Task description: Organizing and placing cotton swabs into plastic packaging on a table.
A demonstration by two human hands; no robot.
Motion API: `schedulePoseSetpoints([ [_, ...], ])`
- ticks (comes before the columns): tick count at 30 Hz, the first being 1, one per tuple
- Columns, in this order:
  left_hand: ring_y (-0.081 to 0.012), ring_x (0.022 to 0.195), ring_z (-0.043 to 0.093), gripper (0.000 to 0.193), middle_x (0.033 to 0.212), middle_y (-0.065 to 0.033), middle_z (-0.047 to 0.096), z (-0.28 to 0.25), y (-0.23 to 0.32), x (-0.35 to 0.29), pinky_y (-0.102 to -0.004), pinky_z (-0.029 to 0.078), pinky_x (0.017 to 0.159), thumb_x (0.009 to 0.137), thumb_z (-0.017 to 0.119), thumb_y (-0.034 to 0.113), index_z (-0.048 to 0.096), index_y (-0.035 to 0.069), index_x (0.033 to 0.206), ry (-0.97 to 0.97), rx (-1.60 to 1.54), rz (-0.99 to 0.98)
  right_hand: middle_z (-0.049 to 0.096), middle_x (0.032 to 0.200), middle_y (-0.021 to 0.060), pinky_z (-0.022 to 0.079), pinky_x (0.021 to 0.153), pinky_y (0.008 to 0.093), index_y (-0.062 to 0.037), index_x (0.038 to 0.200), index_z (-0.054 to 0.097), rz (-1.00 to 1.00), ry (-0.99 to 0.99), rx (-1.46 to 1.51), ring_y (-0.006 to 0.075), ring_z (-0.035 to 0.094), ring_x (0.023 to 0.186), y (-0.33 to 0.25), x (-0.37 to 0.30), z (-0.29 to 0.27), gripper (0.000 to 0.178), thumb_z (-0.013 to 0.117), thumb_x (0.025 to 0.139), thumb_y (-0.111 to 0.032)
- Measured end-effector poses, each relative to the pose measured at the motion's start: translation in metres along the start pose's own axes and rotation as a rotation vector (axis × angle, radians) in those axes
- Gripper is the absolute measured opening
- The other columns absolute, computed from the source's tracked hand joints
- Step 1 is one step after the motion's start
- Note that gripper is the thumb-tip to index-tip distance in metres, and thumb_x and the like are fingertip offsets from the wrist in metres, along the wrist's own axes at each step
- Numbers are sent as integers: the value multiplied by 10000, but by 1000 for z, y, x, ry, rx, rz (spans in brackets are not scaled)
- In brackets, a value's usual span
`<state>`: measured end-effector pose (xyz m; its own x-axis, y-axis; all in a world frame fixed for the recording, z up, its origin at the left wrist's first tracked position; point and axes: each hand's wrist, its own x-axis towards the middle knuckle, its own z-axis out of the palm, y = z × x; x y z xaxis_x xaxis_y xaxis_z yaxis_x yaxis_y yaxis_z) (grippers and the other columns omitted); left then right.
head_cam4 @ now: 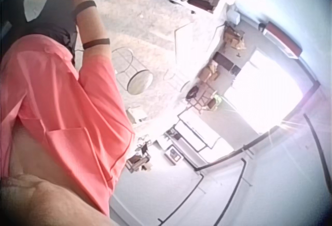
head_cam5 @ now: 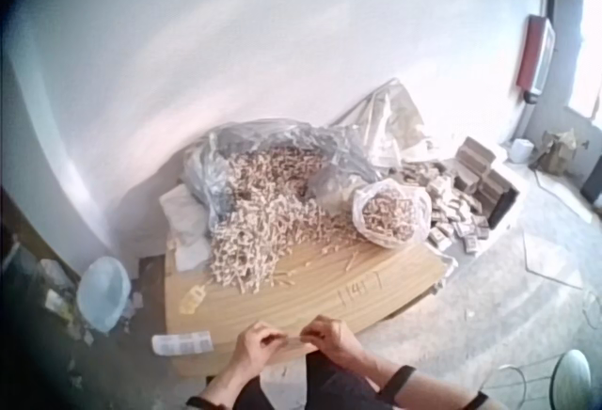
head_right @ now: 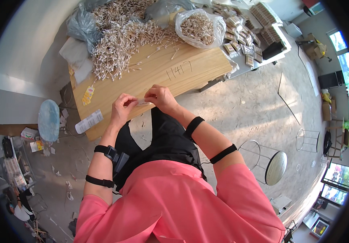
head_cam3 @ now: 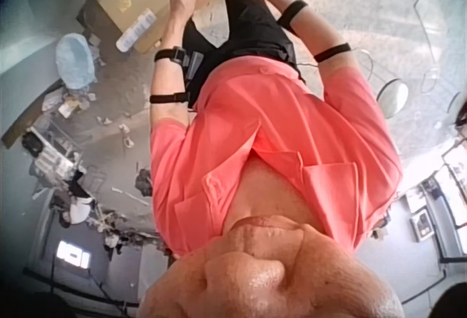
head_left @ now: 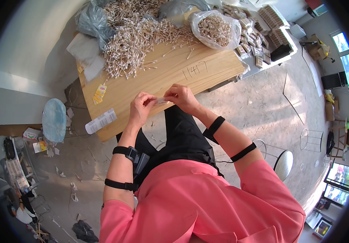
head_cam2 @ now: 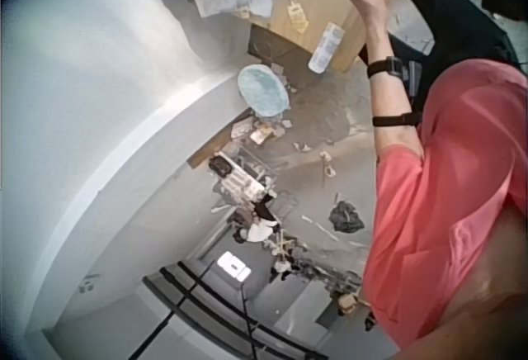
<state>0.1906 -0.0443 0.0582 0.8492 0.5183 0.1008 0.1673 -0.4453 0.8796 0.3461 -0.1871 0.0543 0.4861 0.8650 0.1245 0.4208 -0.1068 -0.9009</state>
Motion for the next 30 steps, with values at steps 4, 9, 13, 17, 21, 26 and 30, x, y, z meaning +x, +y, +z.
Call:
schedulePoseSetpoints([
  [4, -119, 753, 620, 99, 870, -30, 638, 0, 0, 0, -258, 504, 687, 825, 736, 6, 709, 17, 920, -6, -30, -27, 652, 834, 97, 516, 668, 309, -9, 872, 725, 41, -14, -24, 204, 643, 717, -1, 0, -1, 96, 754, 789, -48],
  [9, -127, 738, 617, 102, 849, -42, 634, -2, -2, 2, -270, 497, 666, 813, 740, -8, 717, 15, 909, -4, -40, -31, 645, 817, 99, 509, 658, 310, -6, 857, 721, 52, -4, -7, 201, 638, 707, -2, 0, -2, 79, 744, 793, -45],
  [13, -142, 719, 610, 85, 839, -49, 621, 0, -1, 2, -281, 493, 654, 816, 732, -5, 704, 14, 894, -5, 27, -10, 624, 813, 121, 514, 662, 355, -22, 835, 708, 6, 8, -43, 276, 650, 728, -2, 0, -1, 78, 733, 778, -69],
  [17, -124, 710, 593, 65, 825, -42, 615, 3, 3, 3, -264, 473, 653, 831, 723, 12, 692, 9, 888, -6, 67, 16, 625, 824, 126, 515, 675, 358, -20, 850, 701, -50, 36, -52, 286, 652, 751, 5, 0, 1, 81, 726, 783, -58],
  [21, -125, 717, 591, 65, 830, -42, 612, 4, 6, 3, -264, 472, 660, 840, 717, 15, 686, 6, 896, -19, 44, 36, 639, 827, 109, 517, 676, 312, -3, 903, 702, -47, 23, -14, 225, 656, 739, 5, -2, -2, 97, 714, 808, -17],
  [26, -105, 748, 588, 60, 842, -29, 620, -8, 7, 1, -253, 472, 679, 870, 705, 42, 680, 2, 906, 12, -38, -14, 656, 853, 108, 542, 704, 325, -4, 914, 697, 145, -9, 115, 223, 681, 772, -2, -1, -10, 131, 743, 810, -68],
  [30, -79, 754, 574, 60, 846, -2, 615, -19, 15, 2, -239, 467, 701, 890, 698, 60, 683, 14, 925, -3, -79, -61, 660, 851, 95, 549, 702, 306, 5, 912, 699, 54, 15, 68, 192, 687, 765, -19, 0, -11, 129, 745, 821, -74],
])
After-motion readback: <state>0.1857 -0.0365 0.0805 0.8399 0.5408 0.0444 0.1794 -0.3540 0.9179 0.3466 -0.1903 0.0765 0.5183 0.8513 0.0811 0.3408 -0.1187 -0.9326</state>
